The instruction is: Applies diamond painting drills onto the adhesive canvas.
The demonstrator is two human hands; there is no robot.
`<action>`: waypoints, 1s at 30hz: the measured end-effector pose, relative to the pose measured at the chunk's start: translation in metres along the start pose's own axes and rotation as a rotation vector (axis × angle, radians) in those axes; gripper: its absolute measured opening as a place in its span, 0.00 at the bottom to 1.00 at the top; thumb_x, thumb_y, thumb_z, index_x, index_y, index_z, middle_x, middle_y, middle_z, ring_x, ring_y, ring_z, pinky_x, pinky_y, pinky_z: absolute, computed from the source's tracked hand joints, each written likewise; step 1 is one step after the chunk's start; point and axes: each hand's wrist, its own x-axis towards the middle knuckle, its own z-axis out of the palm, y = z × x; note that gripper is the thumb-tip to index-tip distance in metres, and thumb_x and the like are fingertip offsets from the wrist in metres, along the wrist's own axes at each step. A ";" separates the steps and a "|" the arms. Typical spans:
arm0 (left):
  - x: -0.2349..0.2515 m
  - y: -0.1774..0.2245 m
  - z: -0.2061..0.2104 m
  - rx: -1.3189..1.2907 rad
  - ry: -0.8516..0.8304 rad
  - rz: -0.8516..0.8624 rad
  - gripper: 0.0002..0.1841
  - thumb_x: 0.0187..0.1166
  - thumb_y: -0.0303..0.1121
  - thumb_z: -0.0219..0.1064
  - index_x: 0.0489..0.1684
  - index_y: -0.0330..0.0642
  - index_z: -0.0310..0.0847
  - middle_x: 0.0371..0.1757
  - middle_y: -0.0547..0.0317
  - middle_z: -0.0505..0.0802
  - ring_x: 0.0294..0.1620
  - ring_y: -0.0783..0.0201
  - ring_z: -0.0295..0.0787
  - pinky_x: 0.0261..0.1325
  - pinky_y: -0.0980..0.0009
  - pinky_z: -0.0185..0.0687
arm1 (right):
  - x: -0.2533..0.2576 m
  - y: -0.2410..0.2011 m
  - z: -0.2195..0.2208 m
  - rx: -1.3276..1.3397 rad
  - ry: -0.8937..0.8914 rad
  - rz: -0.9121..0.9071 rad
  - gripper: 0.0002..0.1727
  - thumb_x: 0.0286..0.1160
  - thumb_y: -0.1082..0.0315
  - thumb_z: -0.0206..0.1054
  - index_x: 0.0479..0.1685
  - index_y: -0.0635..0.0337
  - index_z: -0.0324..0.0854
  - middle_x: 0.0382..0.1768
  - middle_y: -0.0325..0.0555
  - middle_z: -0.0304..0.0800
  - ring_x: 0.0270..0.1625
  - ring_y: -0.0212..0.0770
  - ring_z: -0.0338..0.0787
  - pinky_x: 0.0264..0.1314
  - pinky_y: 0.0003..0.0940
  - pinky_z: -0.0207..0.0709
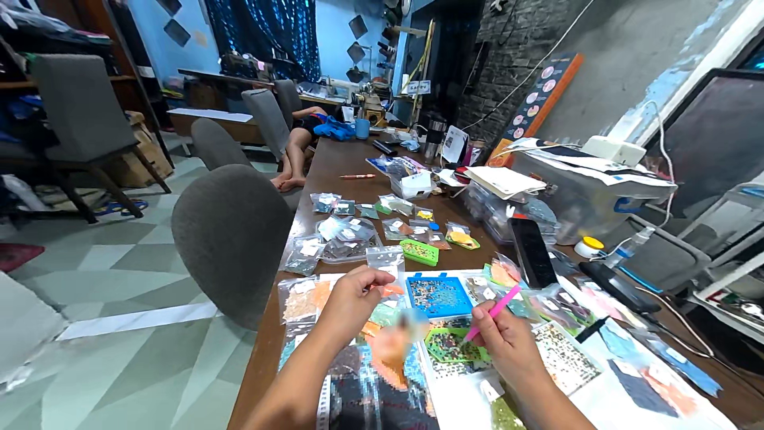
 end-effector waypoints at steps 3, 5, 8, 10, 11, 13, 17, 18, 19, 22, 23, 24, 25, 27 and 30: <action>-0.001 0.002 0.000 0.029 -0.003 0.021 0.09 0.83 0.22 0.64 0.50 0.40 0.90 0.50 0.58 0.91 0.47 0.69 0.86 0.54 0.70 0.83 | -0.007 -0.012 0.001 0.019 -0.018 -0.048 0.21 0.90 0.48 0.54 0.32 0.51 0.78 0.19 0.22 0.78 0.21 0.13 0.77 0.25 0.11 0.72; -0.001 0.004 -0.001 0.045 -0.013 0.039 0.09 0.83 0.22 0.63 0.52 0.39 0.90 0.51 0.57 0.91 0.48 0.68 0.86 0.55 0.69 0.83 | -0.014 -0.025 0.003 0.034 -0.034 -0.066 0.23 0.90 0.44 0.53 0.32 0.49 0.77 0.20 0.22 0.78 0.21 0.13 0.77 0.24 0.12 0.73; -0.002 0.005 -0.001 0.060 -0.030 0.077 0.10 0.84 0.22 0.62 0.53 0.38 0.89 0.52 0.55 0.90 0.49 0.67 0.86 0.57 0.69 0.82 | -0.031 -0.051 0.010 0.089 -0.078 -0.061 0.21 0.91 0.46 0.51 0.34 0.49 0.77 0.22 0.21 0.82 0.24 0.11 0.79 0.26 0.09 0.74; -0.002 0.006 -0.001 0.054 -0.034 0.088 0.11 0.83 0.21 0.62 0.53 0.37 0.89 0.52 0.54 0.90 0.50 0.66 0.86 0.57 0.68 0.82 | -0.045 -0.068 0.014 0.144 -0.142 -0.031 0.21 0.92 0.48 0.51 0.37 0.52 0.77 0.24 0.22 0.83 0.26 0.11 0.81 0.28 0.10 0.75; -0.002 0.006 -0.001 0.052 -0.035 0.090 0.11 0.83 0.21 0.62 0.53 0.37 0.89 0.52 0.54 0.90 0.50 0.66 0.86 0.57 0.68 0.81 | -0.051 -0.073 0.018 0.177 -0.172 -0.024 0.20 0.92 0.49 0.51 0.37 0.52 0.77 0.24 0.24 0.84 0.26 0.12 0.81 0.29 0.11 0.76; -0.003 0.006 0.000 0.052 -0.034 0.093 0.11 0.83 0.20 0.61 0.53 0.38 0.89 0.52 0.54 0.90 0.50 0.66 0.85 0.57 0.68 0.81 | -0.063 -0.078 0.026 0.240 -0.204 -0.021 0.20 0.92 0.49 0.51 0.37 0.53 0.76 0.23 0.26 0.84 0.26 0.12 0.81 0.29 0.11 0.76; -0.003 0.006 0.000 0.045 -0.033 0.101 0.12 0.83 0.20 0.61 0.53 0.38 0.89 0.52 0.54 0.89 0.49 0.66 0.85 0.56 0.68 0.81 | -0.075 -0.081 0.038 0.267 -0.203 -0.031 0.20 0.92 0.52 0.51 0.36 0.56 0.76 0.22 0.29 0.83 0.25 0.13 0.80 0.29 0.11 0.75; -0.003 0.006 0.000 0.046 -0.033 0.104 0.12 0.83 0.20 0.61 0.53 0.38 0.89 0.52 0.54 0.89 0.49 0.66 0.85 0.55 0.68 0.81 | -0.076 -0.081 0.039 0.267 -0.200 -0.024 0.20 0.93 0.52 0.51 0.36 0.56 0.76 0.22 0.29 0.83 0.25 0.13 0.80 0.29 0.11 0.75; -0.002 0.006 0.001 0.043 -0.032 0.109 0.11 0.83 0.20 0.61 0.53 0.37 0.89 0.51 0.54 0.89 0.48 0.66 0.85 0.55 0.68 0.81 | -0.076 -0.080 0.041 0.267 -0.197 -0.016 0.20 0.93 0.53 0.51 0.36 0.56 0.76 0.22 0.29 0.82 0.24 0.13 0.79 0.28 0.11 0.75; -0.001 0.005 0.001 0.028 -0.035 0.108 0.11 0.83 0.20 0.61 0.53 0.38 0.89 0.51 0.53 0.89 0.48 0.66 0.85 0.55 0.68 0.81 | -0.078 -0.080 0.043 0.279 -0.185 0.020 0.18 0.93 0.54 0.52 0.36 0.55 0.76 0.22 0.27 0.83 0.24 0.13 0.79 0.28 0.11 0.74; -0.001 0.005 0.001 0.023 -0.036 0.109 0.12 0.83 0.20 0.61 0.53 0.37 0.89 0.51 0.53 0.89 0.48 0.65 0.86 0.55 0.67 0.82 | -0.078 -0.081 0.044 0.287 -0.182 0.033 0.18 0.93 0.54 0.52 0.36 0.54 0.76 0.22 0.26 0.83 0.24 0.13 0.80 0.28 0.11 0.75; -0.002 0.005 0.001 0.018 -0.036 0.114 0.12 0.83 0.20 0.61 0.53 0.37 0.89 0.52 0.52 0.89 0.49 0.64 0.86 0.55 0.66 0.82 | -0.079 -0.083 0.045 0.292 -0.179 0.042 0.17 0.93 0.55 0.53 0.35 0.54 0.76 0.22 0.25 0.83 0.24 0.13 0.81 0.28 0.12 0.76; -0.002 0.005 0.001 0.015 -0.035 0.119 0.11 0.82 0.19 0.61 0.53 0.36 0.89 0.52 0.51 0.89 0.49 0.63 0.86 0.56 0.66 0.82 | -0.079 -0.084 0.046 0.289 -0.185 0.043 0.18 0.93 0.55 0.53 0.35 0.55 0.76 0.22 0.26 0.83 0.24 0.13 0.81 0.28 0.12 0.76; -0.001 0.004 0.001 0.009 -0.039 0.131 0.12 0.82 0.19 0.61 0.53 0.36 0.89 0.52 0.50 0.90 0.51 0.63 0.85 0.58 0.66 0.81 | -0.080 -0.085 0.049 0.283 -0.203 0.031 0.19 0.93 0.55 0.53 0.35 0.57 0.76 0.21 0.28 0.83 0.24 0.15 0.81 0.28 0.13 0.77; 0.001 0.004 0.000 -0.001 -0.051 0.124 0.12 0.81 0.18 0.60 0.53 0.36 0.89 0.54 0.50 0.89 0.54 0.62 0.85 0.60 0.65 0.80 | -0.080 -0.085 0.053 0.252 -0.235 -0.014 0.20 0.93 0.56 0.52 0.34 0.61 0.76 0.20 0.33 0.81 0.23 0.16 0.80 0.28 0.14 0.75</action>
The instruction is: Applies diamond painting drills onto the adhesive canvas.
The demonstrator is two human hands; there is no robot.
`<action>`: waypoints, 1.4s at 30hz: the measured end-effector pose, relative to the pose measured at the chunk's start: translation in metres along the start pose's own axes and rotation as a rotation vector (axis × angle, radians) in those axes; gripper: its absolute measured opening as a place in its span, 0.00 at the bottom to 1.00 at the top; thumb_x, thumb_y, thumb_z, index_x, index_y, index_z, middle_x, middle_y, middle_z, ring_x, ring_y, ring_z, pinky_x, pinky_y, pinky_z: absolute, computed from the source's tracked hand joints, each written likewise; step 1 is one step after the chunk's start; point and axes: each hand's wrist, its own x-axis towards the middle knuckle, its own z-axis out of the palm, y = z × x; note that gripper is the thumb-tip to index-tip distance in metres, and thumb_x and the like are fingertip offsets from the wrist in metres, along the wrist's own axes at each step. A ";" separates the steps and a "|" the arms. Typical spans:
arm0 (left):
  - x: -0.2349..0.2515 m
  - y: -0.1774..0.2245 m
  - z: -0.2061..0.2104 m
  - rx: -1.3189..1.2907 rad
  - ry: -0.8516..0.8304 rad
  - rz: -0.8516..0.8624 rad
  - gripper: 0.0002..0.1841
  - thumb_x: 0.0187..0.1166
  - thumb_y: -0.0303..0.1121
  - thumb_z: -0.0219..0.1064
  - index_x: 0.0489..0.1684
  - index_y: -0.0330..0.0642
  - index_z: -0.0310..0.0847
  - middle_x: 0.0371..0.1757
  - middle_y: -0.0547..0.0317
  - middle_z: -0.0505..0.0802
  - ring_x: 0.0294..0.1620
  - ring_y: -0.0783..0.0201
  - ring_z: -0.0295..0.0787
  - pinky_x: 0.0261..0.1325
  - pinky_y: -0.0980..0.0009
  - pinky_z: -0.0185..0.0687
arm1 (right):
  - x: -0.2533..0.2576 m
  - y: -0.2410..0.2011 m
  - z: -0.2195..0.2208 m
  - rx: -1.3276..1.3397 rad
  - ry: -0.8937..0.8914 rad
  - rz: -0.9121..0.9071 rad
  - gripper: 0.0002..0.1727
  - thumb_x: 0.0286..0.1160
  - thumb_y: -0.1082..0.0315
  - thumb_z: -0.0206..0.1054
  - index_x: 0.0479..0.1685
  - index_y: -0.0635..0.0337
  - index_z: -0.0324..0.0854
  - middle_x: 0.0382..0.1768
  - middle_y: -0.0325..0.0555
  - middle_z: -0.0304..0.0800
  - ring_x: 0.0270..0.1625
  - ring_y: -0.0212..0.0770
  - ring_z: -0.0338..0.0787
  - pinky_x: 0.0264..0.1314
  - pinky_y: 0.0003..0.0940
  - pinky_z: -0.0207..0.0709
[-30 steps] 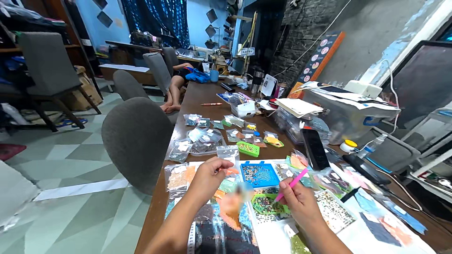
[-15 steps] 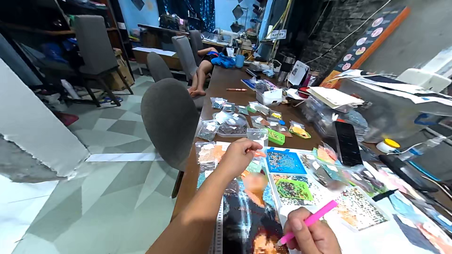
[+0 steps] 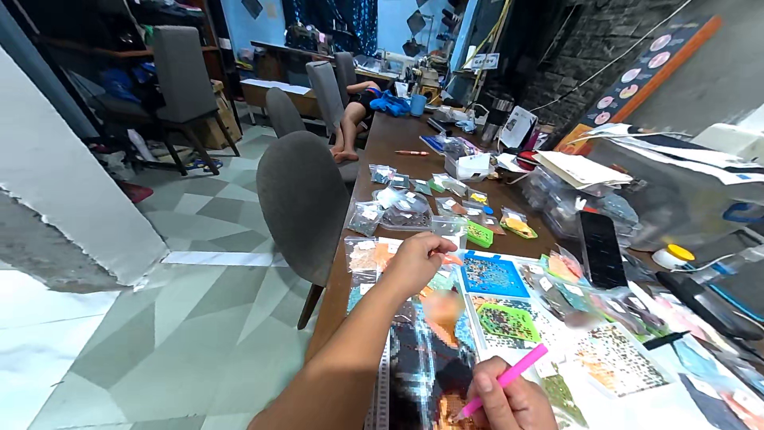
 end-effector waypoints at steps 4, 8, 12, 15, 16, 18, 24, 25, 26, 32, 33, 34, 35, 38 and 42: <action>0.000 0.000 0.000 0.009 0.002 0.014 0.13 0.81 0.18 0.59 0.52 0.35 0.89 0.55 0.49 0.90 0.56 0.62 0.85 0.62 0.65 0.80 | 0.000 -0.001 0.001 -0.036 -0.025 -0.024 0.21 0.93 0.56 0.52 0.33 0.62 0.76 0.21 0.36 0.81 0.23 0.18 0.80 0.28 0.15 0.76; 0.000 0.002 0.000 0.006 -0.001 0.010 0.12 0.81 0.18 0.60 0.52 0.35 0.89 0.55 0.49 0.89 0.55 0.62 0.86 0.62 0.66 0.80 | -0.005 -0.002 -0.002 -0.029 -0.050 -0.053 0.23 0.93 0.53 0.52 0.33 0.62 0.76 0.20 0.38 0.81 0.23 0.19 0.81 0.29 0.16 0.77; 0.000 0.001 0.000 0.007 -0.002 0.015 0.13 0.81 0.17 0.60 0.52 0.34 0.89 0.54 0.49 0.89 0.54 0.62 0.85 0.61 0.66 0.80 | -0.013 0.000 -0.002 -0.023 -0.057 -0.105 0.23 0.93 0.52 0.51 0.34 0.62 0.75 0.20 0.41 0.80 0.26 0.20 0.81 0.32 0.15 0.76; 0.000 0.003 0.000 0.016 -0.009 0.001 0.12 0.81 0.18 0.60 0.53 0.35 0.89 0.53 0.50 0.89 0.53 0.63 0.85 0.60 0.67 0.80 | -0.016 0.000 -0.002 -0.018 -0.058 -0.133 0.22 0.93 0.54 0.51 0.35 0.63 0.75 0.21 0.42 0.80 0.26 0.20 0.81 0.33 0.15 0.76; 0.000 0.003 0.000 0.016 -0.011 -0.003 0.12 0.81 0.18 0.60 0.53 0.35 0.89 0.53 0.50 0.89 0.53 0.64 0.85 0.60 0.68 0.80 | -0.016 0.000 -0.002 -0.023 -0.056 -0.140 0.22 0.93 0.54 0.52 0.35 0.63 0.75 0.21 0.43 0.80 0.26 0.21 0.82 0.33 0.15 0.76; 0.000 0.003 0.000 0.016 -0.012 -0.004 0.12 0.82 0.18 0.60 0.53 0.35 0.89 0.53 0.50 0.89 0.54 0.63 0.85 0.60 0.68 0.80 | -0.016 0.001 -0.001 -0.031 -0.057 -0.146 0.22 0.93 0.54 0.52 0.35 0.63 0.75 0.22 0.43 0.80 0.27 0.21 0.81 0.33 0.14 0.75; -0.001 0.003 0.000 0.020 -0.016 -0.003 0.12 0.82 0.18 0.60 0.54 0.34 0.89 0.54 0.49 0.89 0.54 0.62 0.85 0.61 0.66 0.81 | -0.015 0.001 0.000 -0.064 -0.072 -0.178 0.23 0.93 0.55 0.52 0.34 0.64 0.75 0.21 0.46 0.80 0.26 0.24 0.82 0.33 0.17 0.76; -0.001 0.004 0.000 0.016 -0.019 -0.005 0.12 0.82 0.18 0.60 0.54 0.34 0.88 0.55 0.48 0.89 0.54 0.61 0.86 0.61 0.66 0.81 | -0.016 0.001 0.000 -0.073 -0.075 -0.183 0.23 0.93 0.55 0.52 0.34 0.65 0.75 0.21 0.46 0.80 0.26 0.25 0.82 0.33 0.17 0.77; -0.001 0.004 0.000 0.013 -0.020 -0.009 0.12 0.82 0.19 0.60 0.54 0.34 0.88 0.55 0.48 0.89 0.54 0.62 0.86 0.61 0.66 0.81 | -0.016 0.001 0.000 -0.077 -0.079 -0.186 0.23 0.93 0.55 0.52 0.34 0.65 0.75 0.21 0.47 0.79 0.26 0.26 0.82 0.33 0.17 0.76; -0.001 0.004 0.000 0.012 -0.015 -0.009 0.12 0.82 0.18 0.60 0.55 0.35 0.89 0.54 0.49 0.89 0.53 0.62 0.86 0.60 0.66 0.81 | -0.015 0.000 0.000 -0.097 -0.097 -0.222 0.22 0.93 0.57 0.53 0.33 0.64 0.75 0.23 0.48 0.79 0.28 0.28 0.82 0.36 0.18 0.76; -0.001 0.004 0.000 0.018 -0.016 -0.007 0.12 0.82 0.18 0.60 0.55 0.35 0.89 0.54 0.49 0.89 0.53 0.62 0.86 0.60 0.66 0.81 | -0.015 0.000 0.000 -0.113 -0.100 -0.233 0.22 0.94 0.57 0.52 0.32 0.64 0.75 0.23 0.48 0.80 0.28 0.29 0.82 0.37 0.18 0.76; 0.000 0.004 0.001 0.023 -0.015 -0.003 0.12 0.82 0.18 0.60 0.55 0.35 0.89 0.54 0.50 0.89 0.53 0.63 0.86 0.60 0.66 0.81 | -0.015 -0.001 0.000 -0.129 -0.102 -0.239 0.22 0.94 0.57 0.52 0.32 0.64 0.75 0.23 0.49 0.80 0.29 0.30 0.83 0.37 0.19 0.76; -0.001 0.004 0.001 0.026 -0.014 0.001 0.12 0.82 0.18 0.60 0.54 0.35 0.89 0.54 0.50 0.89 0.53 0.63 0.86 0.60 0.67 0.81 | -0.014 -0.002 0.000 -0.142 -0.108 -0.241 0.23 0.94 0.57 0.52 0.31 0.65 0.76 0.22 0.50 0.80 0.29 0.31 0.83 0.37 0.19 0.76; -0.003 0.003 0.000 0.046 -0.004 0.013 0.11 0.82 0.19 0.61 0.52 0.35 0.89 0.52 0.51 0.89 0.51 0.63 0.86 0.59 0.67 0.81 | -0.014 -0.006 0.000 -0.126 -0.127 -0.202 0.24 0.94 0.58 0.52 0.32 0.67 0.78 0.22 0.51 0.82 0.29 0.32 0.84 0.38 0.22 0.78; -0.002 0.001 0.002 0.075 0.011 0.007 0.09 0.83 0.21 0.63 0.51 0.36 0.89 0.49 0.54 0.90 0.48 0.66 0.86 0.56 0.67 0.83 | -0.003 -0.016 -0.019 -0.089 0.014 -0.058 0.25 0.93 0.54 0.51 0.34 0.67 0.78 0.22 0.43 0.84 0.26 0.23 0.84 0.32 0.20 0.79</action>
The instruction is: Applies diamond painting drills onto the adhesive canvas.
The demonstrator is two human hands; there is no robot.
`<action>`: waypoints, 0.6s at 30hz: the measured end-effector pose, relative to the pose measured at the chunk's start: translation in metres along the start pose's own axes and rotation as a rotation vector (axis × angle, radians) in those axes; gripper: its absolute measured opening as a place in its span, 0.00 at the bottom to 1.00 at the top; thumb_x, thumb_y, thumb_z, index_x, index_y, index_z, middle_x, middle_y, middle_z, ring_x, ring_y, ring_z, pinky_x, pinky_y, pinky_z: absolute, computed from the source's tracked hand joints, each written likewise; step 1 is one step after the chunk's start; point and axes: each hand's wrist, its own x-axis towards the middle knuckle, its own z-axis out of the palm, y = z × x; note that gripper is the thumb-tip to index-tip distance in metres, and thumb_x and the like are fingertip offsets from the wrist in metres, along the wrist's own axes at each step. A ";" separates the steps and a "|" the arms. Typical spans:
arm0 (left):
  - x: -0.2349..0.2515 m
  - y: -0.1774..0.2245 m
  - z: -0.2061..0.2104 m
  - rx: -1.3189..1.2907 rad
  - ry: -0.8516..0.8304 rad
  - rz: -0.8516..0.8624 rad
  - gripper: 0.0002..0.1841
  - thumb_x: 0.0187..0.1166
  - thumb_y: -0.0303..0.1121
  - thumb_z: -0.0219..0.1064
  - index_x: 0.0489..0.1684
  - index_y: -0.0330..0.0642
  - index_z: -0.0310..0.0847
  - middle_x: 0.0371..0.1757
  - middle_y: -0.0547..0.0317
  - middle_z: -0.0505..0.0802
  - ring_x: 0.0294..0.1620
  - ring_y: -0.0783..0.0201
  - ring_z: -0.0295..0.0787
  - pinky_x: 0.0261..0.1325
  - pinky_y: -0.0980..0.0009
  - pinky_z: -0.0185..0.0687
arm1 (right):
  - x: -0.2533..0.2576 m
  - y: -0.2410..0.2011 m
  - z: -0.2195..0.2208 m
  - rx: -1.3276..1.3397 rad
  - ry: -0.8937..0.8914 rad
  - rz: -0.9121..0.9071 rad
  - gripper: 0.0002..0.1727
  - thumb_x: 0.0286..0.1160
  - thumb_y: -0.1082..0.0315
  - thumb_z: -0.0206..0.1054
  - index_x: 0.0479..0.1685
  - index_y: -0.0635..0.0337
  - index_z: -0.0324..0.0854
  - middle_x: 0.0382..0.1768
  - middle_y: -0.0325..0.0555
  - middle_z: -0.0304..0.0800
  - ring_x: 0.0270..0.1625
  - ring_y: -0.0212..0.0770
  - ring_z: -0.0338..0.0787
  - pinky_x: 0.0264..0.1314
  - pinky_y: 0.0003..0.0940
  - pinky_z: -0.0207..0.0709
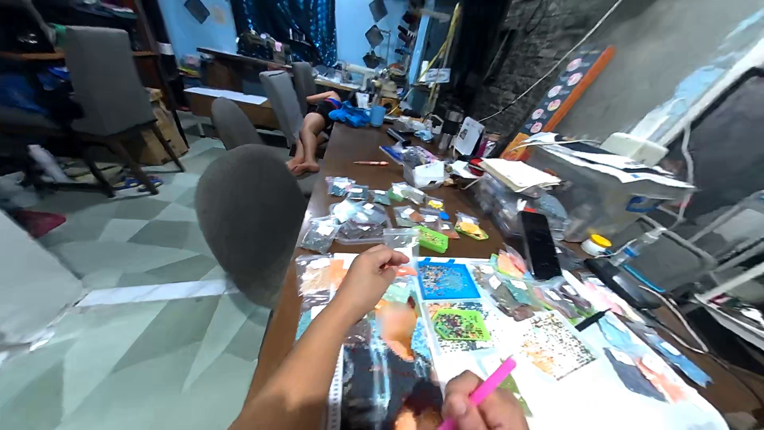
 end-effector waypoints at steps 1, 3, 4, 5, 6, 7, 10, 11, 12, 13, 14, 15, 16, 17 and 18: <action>0.000 0.000 0.000 -0.005 0.002 -0.016 0.09 0.82 0.21 0.63 0.51 0.37 0.89 0.50 0.55 0.90 0.49 0.66 0.86 0.56 0.67 0.83 | 0.007 0.000 -0.011 0.001 0.055 0.043 0.24 0.93 0.53 0.52 0.35 0.65 0.78 0.23 0.37 0.84 0.26 0.19 0.82 0.31 0.19 0.78; -0.001 0.000 0.000 -0.016 0.005 -0.041 0.09 0.82 0.21 0.64 0.51 0.37 0.89 0.51 0.55 0.90 0.49 0.65 0.87 0.57 0.67 0.83 | 0.027 0.011 -0.037 -0.034 0.174 0.078 0.22 0.92 0.49 0.52 0.36 0.55 0.78 0.24 0.25 0.84 0.25 0.15 0.80 0.28 0.16 0.77; -0.001 0.001 0.001 -0.019 0.009 -0.047 0.09 0.82 0.21 0.64 0.51 0.37 0.89 0.51 0.54 0.91 0.49 0.65 0.87 0.56 0.66 0.83 | 0.038 0.023 -0.049 -0.063 0.228 0.069 0.21 0.91 0.48 0.52 0.35 0.51 0.78 0.24 0.21 0.84 0.25 0.14 0.81 0.28 0.15 0.77; -0.001 0.001 0.001 -0.021 0.013 -0.052 0.09 0.82 0.21 0.65 0.51 0.37 0.89 0.51 0.54 0.91 0.48 0.65 0.87 0.56 0.66 0.83 | 0.048 0.036 -0.060 -0.095 0.266 0.054 0.20 0.91 0.49 0.52 0.34 0.50 0.78 0.24 0.21 0.84 0.25 0.14 0.81 0.28 0.14 0.76; -0.002 0.002 0.001 -0.023 0.013 -0.056 0.09 0.82 0.21 0.65 0.51 0.38 0.89 0.51 0.55 0.91 0.48 0.66 0.87 0.55 0.66 0.83 | 0.055 0.050 -0.069 -0.128 0.278 0.047 0.18 0.91 0.55 0.52 0.33 0.52 0.78 0.23 0.22 0.83 0.24 0.14 0.80 0.28 0.14 0.75; -0.001 0.001 0.001 -0.030 0.017 -0.062 0.09 0.82 0.21 0.65 0.51 0.38 0.89 0.51 0.55 0.91 0.47 0.66 0.87 0.54 0.67 0.83 | 0.061 0.063 -0.076 -0.158 0.271 0.051 0.17 0.89 0.58 0.52 0.32 0.55 0.78 0.22 0.24 0.82 0.24 0.15 0.79 0.28 0.15 0.75; 0.000 -0.002 0.000 -0.049 0.034 -0.070 0.09 0.82 0.20 0.64 0.50 0.39 0.90 0.50 0.56 0.90 0.45 0.67 0.87 0.52 0.68 0.84 | 0.065 0.091 -0.083 -0.218 0.237 0.070 0.19 0.89 0.59 0.53 0.31 0.59 0.79 0.21 0.27 0.80 0.23 0.17 0.78 0.30 0.16 0.75; 0.000 -0.003 0.000 -0.056 0.039 -0.073 0.09 0.82 0.20 0.64 0.50 0.39 0.90 0.49 0.57 0.90 0.45 0.67 0.87 0.52 0.69 0.84 | 0.064 0.096 -0.082 -0.208 0.238 0.085 0.18 0.89 0.59 0.53 0.31 0.59 0.79 0.21 0.27 0.79 0.23 0.16 0.77 0.29 0.15 0.74; 0.001 -0.004 0.000 -0.060 0.046 -0.077 0.09 0.81 0.20 0.64 0.49 0.39 0.90 0.49 0.57 0.90 0.44 0.68 0.87 0.51 0.69 0.84 | 0.063 0.098 -0.080 -0.190 0.245 0.097 0.18 0.89 0.60 0.54 0.31 0.58 0.79 0.21 0.27 0.79 0.23 0.16 0.77 0.29 0.14 0.73; 0.001 -0.004 0.000 -0.061 0.050 -0.079 0.09 0.81 0.20 0.64 0.48 0.39 0.90 0.48 0.58 0.90 0.44 0.68 0.86 0.51 0.70 0.83 | 0.062 0.100 -0.079 -0.181 0.252 0.102 0.17 0.89 0.60 0.54 0.30 0.57 0.78 0.20 0.26 0.78 0.22 0.15 0.77 0.28 0.13 0.73; 0.001 -0.004 0.000 -0.059 0.053 -0.080 0.09 0.81 0.20 0.64 0.48 0.39 0.90 0.47 0.58 0.90 0.44 0.69 0.86 0.50 0.71 0.83 | 0.062 0.100 -0.079 -0.177 0.255 0.104 0.17 0.88 0.60 0.54 0.30 0.57 0.78 0.20 0.26 0.78 0.22 0.15 0.76 0.28 0.13 0.72; 0.000 -0.005 0.000 -0.059 0.056 -0.080 0.09 0.81 0.20 0.64 0.48 0.40 0.90 0.47 0.59 0.90 0.43 0.70 0.86 0.50 0.72 0.82 | 0.061 0.100 -0.079 -0.178 0.256 0.107 0.17 0.88 0.60 0.55 0.29 0.57 0.78 0.20 0.25 0.78 0.22 0.15 0.76 0.28 0.12 0.72; 0.000 -0.006 0.000 -0.060 0.057 -0.079 0.09 0.81 0.20 0.64 0.47 0.40 0.90 0.47 0.59 0.90 0.43 0.70 0.86 0.50 0.72 0.82 | 0.060 0.101 -0.079 -0.181 0.257 0.110 0.17 0.88 0.60 0.55 0.29 0.56 0.78 0.20 0.25 0.78 0.22 0.15 0.76 0.28 0.12 0.71; 0.000 -0.007 0.000 -0.059 0.057 -0.077 0.09 0.81 0.20 0.64 0.47 0.40 0.90 0.47 0.59 0.90 0.44 0.70 0.86 0.50 0.72 0.83 | 0.060 0.101 -0.080 -0.183 0.256 0.114 0.17 0.88 0.59 0.55 0.29 0.56 0.78 0.19 0.25 0.77 0.22 0.15 0.76 0.27 0.12 0.71; 0.001 -0.007 0.000 -0.057 0.056 -0.080 0.09 0.81 0.20 0.64 0.47 0.40 0.90 0.47 0.59 0.90 0.44 0.70 0.87 0.50 0.72 0.83 | 0.059 0.101 -0.081 -0.186 0.256 0.117 0.18 0.88 0.59 0.55 0.29 0.56 0.78 0.19 0.25 0.77 0.22 0.14 0.75 0.27 0.12 0.71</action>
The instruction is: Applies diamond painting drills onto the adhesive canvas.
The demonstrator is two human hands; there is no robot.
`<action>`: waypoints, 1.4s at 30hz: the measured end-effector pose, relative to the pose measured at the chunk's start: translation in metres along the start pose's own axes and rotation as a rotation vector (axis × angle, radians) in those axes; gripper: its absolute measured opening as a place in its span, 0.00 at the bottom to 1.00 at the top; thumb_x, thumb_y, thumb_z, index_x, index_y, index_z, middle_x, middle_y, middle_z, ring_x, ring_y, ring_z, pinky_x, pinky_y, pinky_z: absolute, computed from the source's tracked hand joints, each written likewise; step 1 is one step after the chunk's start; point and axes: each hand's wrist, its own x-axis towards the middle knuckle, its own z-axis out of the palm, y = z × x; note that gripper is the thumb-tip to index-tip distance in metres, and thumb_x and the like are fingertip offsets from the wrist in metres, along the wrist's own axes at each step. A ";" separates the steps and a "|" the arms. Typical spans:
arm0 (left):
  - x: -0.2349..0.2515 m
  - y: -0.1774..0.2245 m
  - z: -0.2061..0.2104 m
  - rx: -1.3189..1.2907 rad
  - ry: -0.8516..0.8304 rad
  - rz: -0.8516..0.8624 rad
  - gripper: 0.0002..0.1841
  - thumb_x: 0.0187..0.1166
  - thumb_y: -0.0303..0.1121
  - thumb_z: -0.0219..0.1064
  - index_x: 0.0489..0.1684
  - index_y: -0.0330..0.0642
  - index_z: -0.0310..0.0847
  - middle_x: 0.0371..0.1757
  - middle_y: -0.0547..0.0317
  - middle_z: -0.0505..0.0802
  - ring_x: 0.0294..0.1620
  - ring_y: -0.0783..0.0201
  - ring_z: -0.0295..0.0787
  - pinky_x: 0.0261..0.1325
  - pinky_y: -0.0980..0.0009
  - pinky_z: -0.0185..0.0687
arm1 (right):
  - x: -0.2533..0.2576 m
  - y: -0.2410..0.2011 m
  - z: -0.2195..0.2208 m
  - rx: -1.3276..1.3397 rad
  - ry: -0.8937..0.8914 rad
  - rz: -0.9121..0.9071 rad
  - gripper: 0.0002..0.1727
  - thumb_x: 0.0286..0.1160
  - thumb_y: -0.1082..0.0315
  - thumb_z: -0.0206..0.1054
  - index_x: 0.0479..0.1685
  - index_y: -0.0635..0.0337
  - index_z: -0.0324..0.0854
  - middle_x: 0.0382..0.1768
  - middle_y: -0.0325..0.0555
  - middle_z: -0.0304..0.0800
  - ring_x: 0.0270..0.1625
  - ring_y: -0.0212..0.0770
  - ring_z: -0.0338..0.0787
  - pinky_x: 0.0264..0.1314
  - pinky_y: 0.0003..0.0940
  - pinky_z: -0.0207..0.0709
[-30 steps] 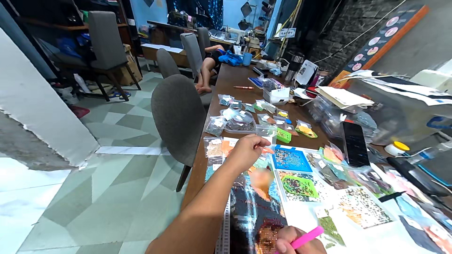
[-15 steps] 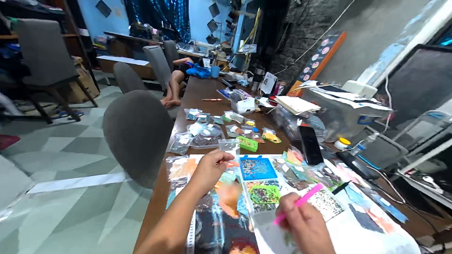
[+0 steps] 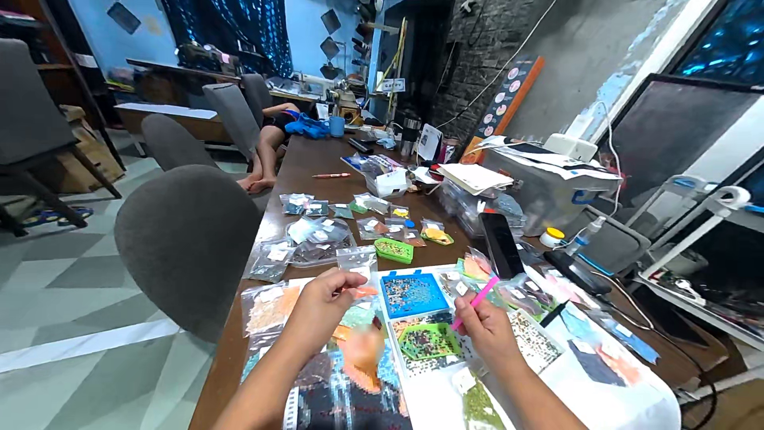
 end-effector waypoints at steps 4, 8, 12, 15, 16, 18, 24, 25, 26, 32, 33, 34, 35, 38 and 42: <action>-0.001 0.000 0.000 0.011 0.006 -0.010 0.09 0.81 0.20 0.64 0.47 0.41 0.90 0.46 0.60 0.90 0.42 0.71 0.86 0.49 0.73 0.83 | -0.001 0.001 -0.001 0.001 -0.003 0.000 0.17 0.88 0.59 0.56 0.27 0.56 0.78 0.19 0.24 0.77 0.22 0.13 0.75 0.27 0.11 0.70; -0.001 -0.002 0.000 0.015 0.003 -0.006 0.09 0.81 0.20 0.64 0.47 0.41 0.91 0.46 0.60 0.91 0.44 0.70 0.87 0.50 0.73 0.84 | -0.003 0.000 0.000 0.007 -0.006 0.009 0.17 0.87 0.60 0.56 0.27 0.56 0.79 0.20 0.24 0.77 0.22 0.14 0.75 0.27 0.11 0.70; -0.002 -0.001 0.000 0.031 -0.007 -0.009 0.10 0.81 0.21 0.63 0.48 0.41 0.91 0.47 0.61 0.91 0.44 0.71 0.87 0.50 0.73 0.83 | -0.003 0.000 -0.001 -0.026 0.008 0.020 0.17 0.87 0.59 0.56 0.28 0.56 0.79 0.19 0.24 0.76 0.21 0.13 0.75 0.27 0.11 0.69; -0.002 -0.003 0.001 0.032 -0.002 -0.002 0.09 0.81 0.21 0.64 0.47 0.41 0.91 0.47 0.61 0.91 0.43 0.72 0.86 0.49 0.74 0.82 | -0.003 0.001 -0.001 -0.027 0.003 0.015 0.17 0.87 0.59 0.56 0.28 0.56 0.79 0.19 0.25 0.77 0.22 0.14 0.75 0.27 0.11 0.70; -0.002 -0.003 0.001 0.032 -0.004 -0.001 0.10 0.81 0.21 0.64 0.48 0.41 0.91 0.47 0.61 0.91 0.43 0.72 0.86 0.49 0.74 0.82 | -0.003 0.002 -0.001 -0.026 -0.003 0.014 0.17 0.86 0.59 0.57 0.28 0.55 0.79 0.19 0.25 0.77 0.22 0.14 0.76 0.27 0.11 0.70; -0.001 -0.005 0.000 0.032 -0.005 0.002 0.10 0.81 0.21 0.64 0.47 0.42 0.91 0.47 0.61 0.91 0.42 0.72 0.86 0.48 0.75 0.82 | -0.003 0.002 -0.001 -0.027 -0.011 0.014 0.17 0.87 0.58 0.57 0.29 0.56 0.80 0.20 0.26 0.78 0.22 0.14 0.76 0.27 0.11 0.71; -0.001 -0.006 0.000 0.023 -0.001 0.012 0.10 0.81 0.21 0.63 0.47 0.42 0.91 0.47 0.61 0.91 0.43 0.72 0.87 0.49 0.74 0.83 | -0.002 0.005 0.000 -0.049 -0.035 -0.001 0.18 0.87 0.58 0.56 0.29 0.57 0.79 0.20 0.27 0.78 0.22 0.16 0.76 0.28 0.13 0.71; -0.001 -0.006 0.001 0.021 -0.001 0.010 0.10 0.81 0.21 0.63 0.47 0.42 0.91 0.48 0.61 0.91 0.44 0.72 0.87 0.49 0.74 0.83 | -0.002 0.006 0.000 -0.055 -0.038 -0.011 0.18 0.87 0.58 0.56 0.29 0.57 0.80 0.20 0.28 0.78 0.22 0.16 0.76 0.28 0.13 0.71; -0.001 -0.005 0.001 0.020 -0.002 0.006 0.10 0.81 0.21 0.63 0.47 0.42 0.91 0.48 0.61 0.91 0.44 0.72 0.87 0.49 0.74 0.83 | -0.003 0.007 0.000 -0.061 -0.040 -0.014 0.18 0.87 0.57 0.56 0.30 0.57 0.80 0.19 0.28 0.78 0.22 0.16 0.76 0.27 0.13 0.71; -0.001 -0.005 0.001 0.015 -0.003 -0.001 0.10 0.81 0.21 0.64 0.47 0.43 0.91 0.47 0.62 0.91 0.43 0.73 0.87 0.48 0.75 0.83 | -0.003 0.006 0.001 -0.065 -0.053 0.005 0.18 0.88 0.56 0.56 0.30 0.56 0.79 0.19 0.26 0.77 0.22 0.15 0.76 0.27 0.13 0.70; -0.001 -0.005 0.001 0.016 -0.003 -0.003 0.10 0.81 0.21 0.64 0.47 0.43 0.91 0.47 0.62 0.91 0.43 0.73 0.87 0.48 0.76 0.83 | -0.003 0.006 0.001 -0.067 -0.053 0.007 0.18 0.88 0.56 0.56 0.30 0.56 0.80 0.19 0.26 0.77 0.22 0.15 0.76 0.27 0.13 0.70; -0.001 -0.005 0.001 0.017 -0.001 -0.004 0.10 0.81 0.21 0.64 0.47 0.43 0.91 0.47 0.62 0.91 0.43 0.73 0.86 0.48 0.76 0.82 | -0.002 0.006 0.001 -0.069 -0.054 0.010 0.18 0.87 0.56 0.56 0.30 0.56 0.80 0.19 0.26 0.77 0.22 0.16 0.76 0.27 0.13 0.70; -0.001 -0.005 0.001 0.017 0.001 -0.006 0.10 0.81 0.20 0.64 0.47 0.43 0.91 0.46 0.62 0.91 0.43 0.73 0.86 0.48 0.76 0.82 | -0.002 0.006 0.001 -0.071 -0.054 0.014 0.18 0.87 0.57 0.56 0.30 0.56 0.79 0.19 0.27 0.77 0.22 0.16 0.76 0.27 0.13 0.70; -0.001 -0.004 0.001 0.035 -0.004 -0.008 0.10 0.81 0.21 0.64 0.47 0.42 0.91 0.47 0.62 0.91 0.43 0.73 0.86 0.49 0.75 0.83 | -0.002 0.004 0.001 -0.055 -0.044 0.028 0.17 0.87 0.58 0.55 0.30 0.57 0.79 0.20 0.27 0.78 0.22 0.15 0.76 0.27 0.13 0.71; 0.000 -0.002 -0.001 0.021 -0.024 -0.035 0.09 0.81 0.20 0.64 0.47 0.41 0.90 0.47 0.60 0.90 0.43 0.71 0.87 0.50 0.74 0.83 | -0.002 -0.004 -0.002 0.010 0.000 0.063 0.15 0.87 0.60 0.56 0.31 0.55 0.79 0.20 0.24 0.79 0.22 0.15 0.76 0.27 0.12 0.72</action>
